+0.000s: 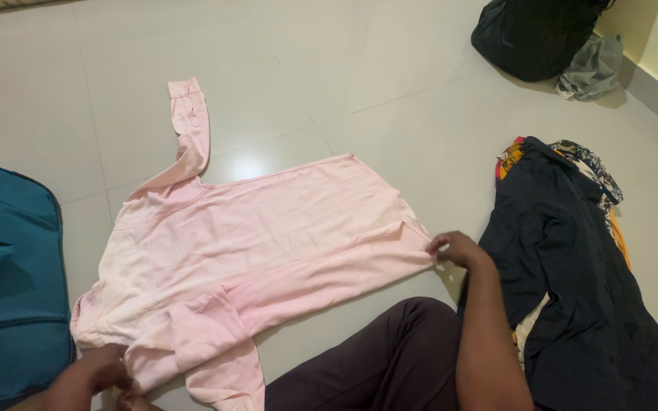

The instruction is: The person folds a pink shirt by hand and places it inside a blue duffel bag.

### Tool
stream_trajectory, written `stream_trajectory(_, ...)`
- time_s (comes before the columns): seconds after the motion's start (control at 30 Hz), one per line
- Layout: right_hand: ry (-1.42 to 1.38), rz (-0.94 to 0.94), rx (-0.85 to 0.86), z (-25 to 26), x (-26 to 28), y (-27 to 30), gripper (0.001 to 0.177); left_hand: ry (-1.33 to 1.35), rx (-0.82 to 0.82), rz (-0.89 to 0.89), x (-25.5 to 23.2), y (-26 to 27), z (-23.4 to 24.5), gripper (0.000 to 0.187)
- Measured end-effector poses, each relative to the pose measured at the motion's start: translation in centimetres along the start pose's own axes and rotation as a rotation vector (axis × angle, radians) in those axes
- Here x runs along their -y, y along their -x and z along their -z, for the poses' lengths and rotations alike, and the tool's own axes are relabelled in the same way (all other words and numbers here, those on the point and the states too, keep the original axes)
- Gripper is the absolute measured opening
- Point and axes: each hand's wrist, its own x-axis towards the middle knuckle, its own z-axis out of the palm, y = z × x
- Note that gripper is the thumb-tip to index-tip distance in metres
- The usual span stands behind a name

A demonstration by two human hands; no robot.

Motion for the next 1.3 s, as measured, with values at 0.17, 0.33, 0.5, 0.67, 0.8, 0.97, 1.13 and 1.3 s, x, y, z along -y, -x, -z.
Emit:
stream_trajectory(0.17,-0.086,-0.065,-0.165,-2.3,5.3,-1.7,0.026,0.057,-0.328,-0.041,-1.7,-0.5,0.4,0.065)
stream_trajectory(0.33,-0.245,-0.106,-0.006,-5.0,7.3,-4.2,0.03,0.265,-0.5,-0.379,-5.9,0.7,0.1,0.073)
stream_trajectory(0.5,-0.465,-0.062,-0.017,-4.8,7.3,-1.8,0.021,0.266,-0.455,-0.305,-8.1,2.9,1.2,0.029)
stream_trajectory(0.67,-0.656,-0.022,-0.015,-3.1,7.6,2.1,0.018,0.964,-0.358,-0.359,-9.4,5.8,2.7,0.015)
stream_trajectory(0.8,-0.851,0.076,-0.048,-2.8,8.7,4.5,0.021,1.114,-0.375,-0.369,-10.7,8.2,3.8,0.014)
stream_trajectory(0.97,-0.892,0.173,-0.064,-2.3,7.9,5.3,0.023,1.137,-0.222,-0.498,-12.5,12.2,4.7,0.029)
stream_trajectory(1.13,-0.602,0.089,-0.009,-1.5,6.6,7.2,0.028,0.778,-0.049,-0.29,-14.5,18.0,6.1,0.054)
stream_trajectory(1.3,-0.492,0.066,-0.031,-0.3,9.2,4.6,0.025,0.556,-0.122,-0.345,-12.8,15.6,7.7,0.043)
